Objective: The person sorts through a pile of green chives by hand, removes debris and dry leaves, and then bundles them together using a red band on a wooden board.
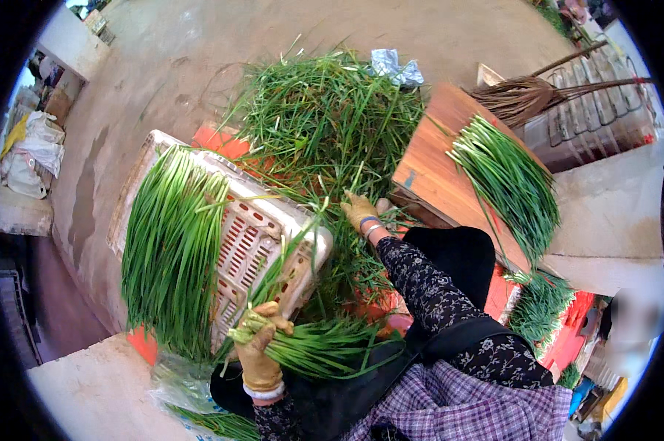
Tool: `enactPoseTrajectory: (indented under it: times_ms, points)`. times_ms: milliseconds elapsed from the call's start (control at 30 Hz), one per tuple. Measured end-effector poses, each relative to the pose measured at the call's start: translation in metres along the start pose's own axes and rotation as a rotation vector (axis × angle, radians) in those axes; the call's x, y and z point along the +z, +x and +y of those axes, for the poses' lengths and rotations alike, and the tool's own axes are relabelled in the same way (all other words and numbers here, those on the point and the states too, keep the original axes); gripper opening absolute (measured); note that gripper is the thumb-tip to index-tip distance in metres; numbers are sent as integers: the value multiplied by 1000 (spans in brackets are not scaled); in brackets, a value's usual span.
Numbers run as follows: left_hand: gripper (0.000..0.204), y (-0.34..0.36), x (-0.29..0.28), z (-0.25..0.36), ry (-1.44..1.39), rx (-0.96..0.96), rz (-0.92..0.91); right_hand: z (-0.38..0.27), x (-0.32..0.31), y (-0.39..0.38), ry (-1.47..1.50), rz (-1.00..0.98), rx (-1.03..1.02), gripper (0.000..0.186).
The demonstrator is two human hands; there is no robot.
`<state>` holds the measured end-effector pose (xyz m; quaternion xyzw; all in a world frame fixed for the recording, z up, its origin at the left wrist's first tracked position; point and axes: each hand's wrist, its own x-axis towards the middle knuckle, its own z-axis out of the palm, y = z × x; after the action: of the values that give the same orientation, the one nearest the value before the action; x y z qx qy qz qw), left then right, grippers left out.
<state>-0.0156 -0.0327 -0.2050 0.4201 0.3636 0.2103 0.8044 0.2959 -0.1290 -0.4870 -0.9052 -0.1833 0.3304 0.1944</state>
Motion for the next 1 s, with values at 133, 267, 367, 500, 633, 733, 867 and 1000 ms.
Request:
enactPoseTrajectory:
  times_ms: [133, 267, 367, 500, 633, 733, 867, 1000]
  points:
    - [43, 4, -19, -5, 2, -83, 29, -18, 14, 18, -101, -108, 49, 67]
    - [33, 10, -13, -2, 48, -93, 25, -6, 24, 31, -280, -160, 86, 59]
    - [24, 14, -14, 3, 170, -5, 3, -10, 10, 16, -138, 142, -35, 37]
    - [29, 36, -1, 20, 73, 44, -26, -43, -38, -47, 294, 506, -355, 19]
    - [32, 45, 15, 55, -115, 21, -101, -115, -91, -146, 520, 487, -934, 19]
    - [28, 34, 25, 74, -134, 186, -46, -156, -129, -237, 153, 315, -1190, 20]
    - [48, 23, 35, 84, -230, 235, -196, -158, -124, -273, 88, 290, -1234, 21]
    - [46, -8, 59, 102, -225, 248, -249, -164, -129, -290, 139, 304, -1297, 24]
